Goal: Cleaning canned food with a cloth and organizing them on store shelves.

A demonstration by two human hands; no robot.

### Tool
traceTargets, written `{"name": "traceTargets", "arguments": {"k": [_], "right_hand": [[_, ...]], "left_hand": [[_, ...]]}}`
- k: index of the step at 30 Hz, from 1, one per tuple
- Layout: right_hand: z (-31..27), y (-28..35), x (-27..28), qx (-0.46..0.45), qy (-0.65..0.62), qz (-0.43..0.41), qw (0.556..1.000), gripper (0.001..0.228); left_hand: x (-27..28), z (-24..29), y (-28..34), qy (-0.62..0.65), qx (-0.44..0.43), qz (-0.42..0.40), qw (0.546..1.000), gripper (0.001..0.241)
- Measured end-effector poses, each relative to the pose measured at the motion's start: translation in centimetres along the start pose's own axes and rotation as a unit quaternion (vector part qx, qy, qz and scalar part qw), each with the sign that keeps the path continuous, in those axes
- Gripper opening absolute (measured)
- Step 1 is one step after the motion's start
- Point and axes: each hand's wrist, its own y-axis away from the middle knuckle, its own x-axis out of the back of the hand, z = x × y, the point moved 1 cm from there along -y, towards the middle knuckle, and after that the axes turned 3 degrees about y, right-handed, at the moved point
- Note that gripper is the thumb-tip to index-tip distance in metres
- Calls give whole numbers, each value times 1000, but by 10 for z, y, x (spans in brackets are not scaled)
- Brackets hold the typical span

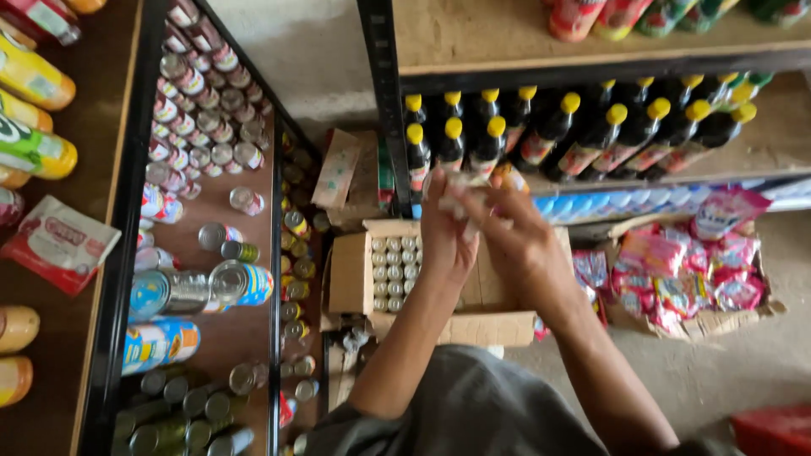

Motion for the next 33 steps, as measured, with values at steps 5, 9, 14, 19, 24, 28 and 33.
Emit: {"name": "traceTargets", "arguments": {"k": [5, 9, 14, 19, 24, 28, 33], "right_hand": [[24, 0, -1, -32, -54, 21, 998, 15], [33, -3, 3, -77, -96, 81, 989, 18], [4, 3, -2, -42, -35, 61, 997, 18], [17, -8, 0, -26, -31, 66, 997, 16], [5, -11, 1, 23, -29, 62, 997, 17], [13, -3, 5, 33, -29, 48, 998, 16], [19, -5, 2, 34, -31, 87, 995, 18]], "left_hand": [[-22, 6, 7, -10, 39, 41, 998, 24], [5, -5, -13, -3, 20, 55, 998, 24], [-1, -1, -14, -16, 49, 57, 997, 29], [-10, 0, -10, -12, 8, 73, 997, 38], [-13, -3, -8, -53, -25, 91, 994, 46], [-4, -1, -9, -66, -20, 103, 992, 56], [-17, -7, -7, -80, -48, 114, 989, 51]]}}
